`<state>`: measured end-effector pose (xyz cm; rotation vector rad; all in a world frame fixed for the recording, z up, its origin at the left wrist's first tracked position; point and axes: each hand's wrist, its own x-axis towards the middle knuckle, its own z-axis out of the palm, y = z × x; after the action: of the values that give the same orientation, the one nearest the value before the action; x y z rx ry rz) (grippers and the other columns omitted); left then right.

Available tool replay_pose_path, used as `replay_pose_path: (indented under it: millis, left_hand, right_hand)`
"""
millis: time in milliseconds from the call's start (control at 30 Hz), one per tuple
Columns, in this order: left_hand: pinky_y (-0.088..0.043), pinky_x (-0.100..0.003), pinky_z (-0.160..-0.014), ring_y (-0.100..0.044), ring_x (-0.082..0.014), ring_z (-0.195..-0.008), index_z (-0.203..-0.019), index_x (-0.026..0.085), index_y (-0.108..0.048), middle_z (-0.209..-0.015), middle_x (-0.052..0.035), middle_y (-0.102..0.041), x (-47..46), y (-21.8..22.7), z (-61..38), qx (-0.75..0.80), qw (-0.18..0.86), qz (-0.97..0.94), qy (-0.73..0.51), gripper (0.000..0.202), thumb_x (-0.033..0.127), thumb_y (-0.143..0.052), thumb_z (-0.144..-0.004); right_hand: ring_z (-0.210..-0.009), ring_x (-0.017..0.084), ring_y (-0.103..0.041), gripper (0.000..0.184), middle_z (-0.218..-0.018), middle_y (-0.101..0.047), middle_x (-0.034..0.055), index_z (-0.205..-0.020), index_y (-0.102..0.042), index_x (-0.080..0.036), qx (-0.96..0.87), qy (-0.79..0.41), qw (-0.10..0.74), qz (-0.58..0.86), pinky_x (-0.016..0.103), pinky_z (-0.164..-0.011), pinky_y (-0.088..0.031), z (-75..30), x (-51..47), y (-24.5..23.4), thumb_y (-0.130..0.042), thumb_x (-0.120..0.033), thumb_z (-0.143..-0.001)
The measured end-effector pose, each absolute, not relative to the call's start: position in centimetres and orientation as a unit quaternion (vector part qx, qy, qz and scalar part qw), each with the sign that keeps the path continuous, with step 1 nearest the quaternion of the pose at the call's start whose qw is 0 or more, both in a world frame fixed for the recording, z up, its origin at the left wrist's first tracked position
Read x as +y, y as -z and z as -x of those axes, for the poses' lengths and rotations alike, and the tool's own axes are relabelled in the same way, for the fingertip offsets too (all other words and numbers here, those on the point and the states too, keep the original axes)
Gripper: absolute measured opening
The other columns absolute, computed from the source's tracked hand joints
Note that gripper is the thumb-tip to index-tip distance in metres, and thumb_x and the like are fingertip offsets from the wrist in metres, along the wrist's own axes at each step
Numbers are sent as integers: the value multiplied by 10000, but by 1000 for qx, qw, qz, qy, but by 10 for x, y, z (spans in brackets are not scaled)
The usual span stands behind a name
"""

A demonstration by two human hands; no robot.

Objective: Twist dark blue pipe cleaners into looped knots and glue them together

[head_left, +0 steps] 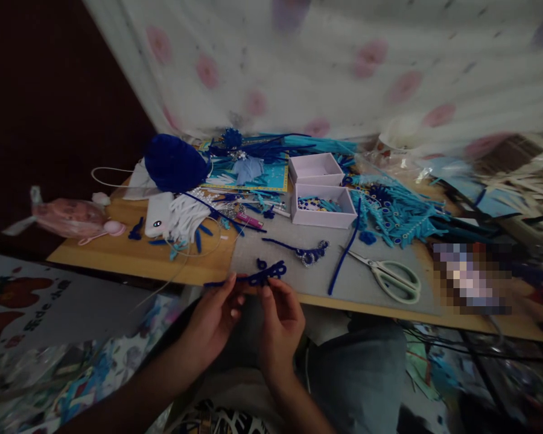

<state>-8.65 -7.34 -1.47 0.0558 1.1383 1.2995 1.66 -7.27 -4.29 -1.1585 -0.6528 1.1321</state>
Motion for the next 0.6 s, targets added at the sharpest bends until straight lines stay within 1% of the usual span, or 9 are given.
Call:
replay_pose_path:
  millis: [67,133,200,233,300,400,500,600]
  left_hand:
    - [-417,-122,-430,-586,-64,-587,-877,143,-737,-770,2,-701,-67,10,88,512,631,-38,-582,342,329,-923,-657]
    - [-411,-133,-413,-591,-74,-581,-846,136,-735,-753,-3,-696,-60,5,91,514,622,-68,-587,388,358,-947,-608]
    - [-400,-138,-401,-589,-79,-578,-829,131,-734,-743,-8,-690,-55,0,95,515,619,-106,-584,414,387,-954,-589]
    - [-397,-139,-400,-587,-79,-581,-825,131,-733,-742,-9,-688,-52,-2,96,517,617,-125,-580,415,400,-949,-595]
    - [-391,-142,-401,-577,-80,-576,-812,129,-733,-717,-5,-672,-47,-5,98,525,611,-160,-570,419,429,-939,-604]
    - [-388,-144,-410,-562,-81,-576,-799,119,-747,-693,-7,-652,-39,-7,97,535,600,-208,-558,444,475,-926,-603]
    - [-437,-156,-456,-580,-97,-635,-800,126,-761,-745,-21,-671,-30,-8,92,533,587,-236,-562,435,490,-912,-616]
    - [-508,-179,-538,-613,-118,-714,-800,145,-765,-813,-35,-698,-24,-9,84,515,583,-249,-577,408,506,-886,-654]
  right_hand:
    - [-858,215,-704,280,-939,-729,57,-1012,-678,-213,-301,-517,630,494,359,-788,-577,-24,-75,41,-770,-369,-799]
    - [-799,192,-695,356,-900,-706,23,-1114,-616,-244,-326,-516,625,487,338,-739,-578,-37,-75,38,-771,-347,-811]
    - [-767,162,-674,417,-874,-674,-7,-1181,-575,-270,-363,-479,627,496,295,-699,-563,-55,-72,33,-775,-318,-818]
    - [-782,157,-669,418,-884,-669,-5,-1185,-585,-270,-386,-455,625,504,278,-690,-557,-64,-68,29,-778,-314,-816]
    - [-860,175,-682,373,-948,-697,32,-1156,-649,-251,-432,-439,597,513,279,-707,-567,-81,-57,20,-777,-335,-817]
    - [-875,208,-706,304,-971,-754,72,-1040,-749,-224,-474,-473,541,508,315,-724,-587,-96,-37,7,-791,-394,-792]
    - [-807,212,-718,250,-885,-781,69,-908,-790,-208,-482,-510,509,498,322,-711,-586,-101,-22,0,-809,-408,-760]
    - [-720,188,-701,201,-774,-772,47,-831,-791,-201,-479,-516,506,498,297,-672,-563,-101,-16,0,-809,-387,-758]
